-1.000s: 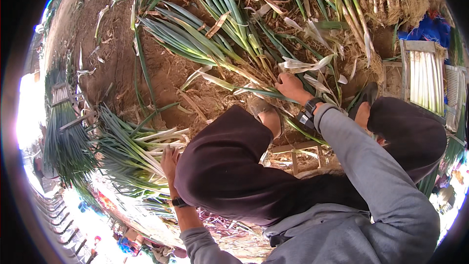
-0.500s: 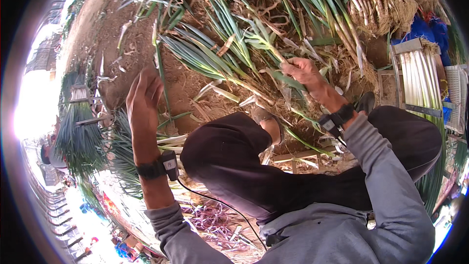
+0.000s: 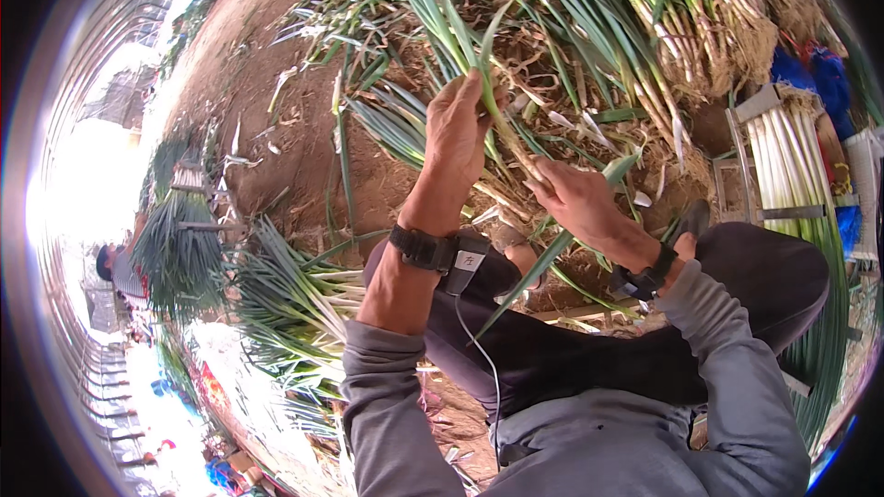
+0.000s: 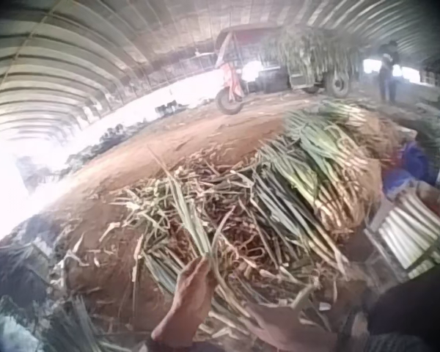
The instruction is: The person peels the outer layers from green onions by hand, trims the roots and tops with a knife, and places them into a metal rack. Once a bundle is gathered, the person secures it with a rubber band and trims the roots again.
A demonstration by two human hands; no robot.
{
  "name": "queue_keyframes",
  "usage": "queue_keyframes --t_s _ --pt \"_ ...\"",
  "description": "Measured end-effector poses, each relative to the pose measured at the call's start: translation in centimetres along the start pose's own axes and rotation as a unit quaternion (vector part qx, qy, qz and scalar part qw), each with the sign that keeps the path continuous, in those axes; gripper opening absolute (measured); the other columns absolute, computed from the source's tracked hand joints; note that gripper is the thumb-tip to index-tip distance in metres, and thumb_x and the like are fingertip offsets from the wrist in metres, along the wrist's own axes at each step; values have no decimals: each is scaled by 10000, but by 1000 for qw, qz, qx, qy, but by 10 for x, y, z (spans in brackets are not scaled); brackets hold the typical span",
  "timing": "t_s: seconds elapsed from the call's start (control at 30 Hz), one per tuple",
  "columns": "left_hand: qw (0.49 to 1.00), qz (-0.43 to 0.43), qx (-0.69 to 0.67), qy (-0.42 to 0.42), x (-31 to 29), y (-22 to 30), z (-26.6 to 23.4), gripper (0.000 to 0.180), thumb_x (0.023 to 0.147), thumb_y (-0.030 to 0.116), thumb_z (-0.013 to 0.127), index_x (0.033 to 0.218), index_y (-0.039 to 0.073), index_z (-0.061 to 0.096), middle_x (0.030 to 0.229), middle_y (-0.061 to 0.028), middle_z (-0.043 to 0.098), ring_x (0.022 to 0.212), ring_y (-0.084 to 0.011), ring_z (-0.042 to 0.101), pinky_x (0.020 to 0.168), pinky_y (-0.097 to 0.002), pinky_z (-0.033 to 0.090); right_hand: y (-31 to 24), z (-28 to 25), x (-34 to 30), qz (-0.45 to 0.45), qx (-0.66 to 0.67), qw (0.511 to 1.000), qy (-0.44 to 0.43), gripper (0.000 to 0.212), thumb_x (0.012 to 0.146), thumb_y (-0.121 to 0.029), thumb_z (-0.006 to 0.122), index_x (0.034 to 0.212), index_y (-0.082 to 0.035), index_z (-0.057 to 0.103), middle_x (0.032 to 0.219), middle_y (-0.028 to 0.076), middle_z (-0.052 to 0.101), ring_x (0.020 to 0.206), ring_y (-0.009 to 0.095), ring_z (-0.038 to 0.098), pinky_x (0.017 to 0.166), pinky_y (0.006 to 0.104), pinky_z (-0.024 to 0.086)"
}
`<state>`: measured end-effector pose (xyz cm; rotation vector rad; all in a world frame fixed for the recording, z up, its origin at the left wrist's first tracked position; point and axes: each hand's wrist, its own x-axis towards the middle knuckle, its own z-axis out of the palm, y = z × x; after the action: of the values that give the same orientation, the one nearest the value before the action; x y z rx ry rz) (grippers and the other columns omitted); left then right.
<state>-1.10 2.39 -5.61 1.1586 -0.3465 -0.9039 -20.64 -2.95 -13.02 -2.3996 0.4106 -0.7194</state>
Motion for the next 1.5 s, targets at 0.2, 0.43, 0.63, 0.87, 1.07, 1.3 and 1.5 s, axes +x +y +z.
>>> queue_keyframes --t_s 0.2,0.43,0.63,0.87,1.07,1.3,1.5 --pt "998 54 -6 -10 15 -4 9 225 977 167 670 1120 -6 646 977 -101 723 914 -180 702 798 -329 564 15 -5 7 56 146 987 -48 333 961 -193 673 1229 -11 596 941 146 706 775 289 705 651 361 567" --pt "989 50 -113 -77 6 -1 28 220 977 159 670 1100 -19 629 918 -81 683 805 -161 663 652 -279 558 0 -20 89 157 412 897 19 315 946 -95 698 1228 23 621 991 77 711 864 129 668 769 250 547" --pt "983 81 -128 -99 1 8 23 266 1004 192 633 1171 -13 604 1003 -52 646 860 -142 637 682 -282 562 -7 -19 98 68 530 845 33 224 918 -45 725 1124 2 649 957 24 709 895 46 637 737 194 510" --pt "979 85 -168 -78 4 0 30 240 1006 192 633 1153 5 600 967 -51 663 855 -125 629 731 -259 540 -8 -51 116 69 374 923 -53 226 869 -170 795 1008 -20 697 919 62 729 840 97 662 729 258 537" --pt "982 95 -157 -46 12 1 24 154 991 161 650 1085 62 577 905 -74 652 832 -163 643 747 -336 567 -23 -51 102 29 304 951 -53 199 865 -177 784 1003 -62 700 869 54 712 820 134 671 772 275 563" --pt "972 140 -189 -28 18 14 -1 134 990 142 649 1065 49 589 903 -57 637 829 -182 641 758 -334 571 -17 -74 63 182 369 905 -105 239 936 -206 699 1037 -8 610 782 44 663 624 91 637 561 227 558" --pt "963 175 -203 -34 18 14 1 161 1013 178 620 1103 44 618 910 -51 645 758 -131 595 684 -274 504 85 -23 -33 220 132 926 -277 280 952 -253 692 1066 -1 649 859 79 672 694 109 650 572 224 541"
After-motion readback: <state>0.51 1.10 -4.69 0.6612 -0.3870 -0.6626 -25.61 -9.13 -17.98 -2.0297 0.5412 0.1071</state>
